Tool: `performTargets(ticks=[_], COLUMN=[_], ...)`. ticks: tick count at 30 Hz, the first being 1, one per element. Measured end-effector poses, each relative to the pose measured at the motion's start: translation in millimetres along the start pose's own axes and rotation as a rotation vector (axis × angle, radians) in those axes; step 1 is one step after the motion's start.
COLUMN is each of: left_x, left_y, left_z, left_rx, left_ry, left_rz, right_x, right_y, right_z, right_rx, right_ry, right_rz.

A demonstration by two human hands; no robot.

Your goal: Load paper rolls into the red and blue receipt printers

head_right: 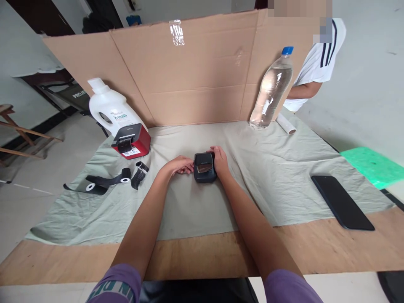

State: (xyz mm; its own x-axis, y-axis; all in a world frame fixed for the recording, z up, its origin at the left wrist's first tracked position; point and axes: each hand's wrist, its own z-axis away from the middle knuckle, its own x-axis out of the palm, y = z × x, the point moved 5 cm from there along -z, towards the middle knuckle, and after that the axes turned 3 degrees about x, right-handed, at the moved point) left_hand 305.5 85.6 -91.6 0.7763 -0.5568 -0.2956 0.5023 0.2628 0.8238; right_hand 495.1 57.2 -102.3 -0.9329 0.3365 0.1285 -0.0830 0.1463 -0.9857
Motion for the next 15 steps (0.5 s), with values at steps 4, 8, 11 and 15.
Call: performTargets(ticks=[4, 8, 11, 15], left_x=[0.2, 0.4, 1.2, 1.7], left_y=[0.9, 1.7, 2.8, 4.9], left_z=[-1.9, -0.8, 1.0, 2.8], left_rx=[0.002, 0.006, 0.003, -0.002], left_ry=[-0.019, -0.025, -0.036, -0.043], left_rz=[-0.006, -0.008, -0.008, -0.001], right_x=[-0.6, -1.5, -1.6, -1.5], right_y=[2.0, 1.8, 1.9, 2.1], right_z=[-0.4, 0.4, 0.6, 0.1], right_rx=[0.011, -0.001, -0.008, -0.012], right_ry=[-0.006, -0.006, -0.004, -0.013], right_rz=[0.011, 0.025, 0.033, 0.033])
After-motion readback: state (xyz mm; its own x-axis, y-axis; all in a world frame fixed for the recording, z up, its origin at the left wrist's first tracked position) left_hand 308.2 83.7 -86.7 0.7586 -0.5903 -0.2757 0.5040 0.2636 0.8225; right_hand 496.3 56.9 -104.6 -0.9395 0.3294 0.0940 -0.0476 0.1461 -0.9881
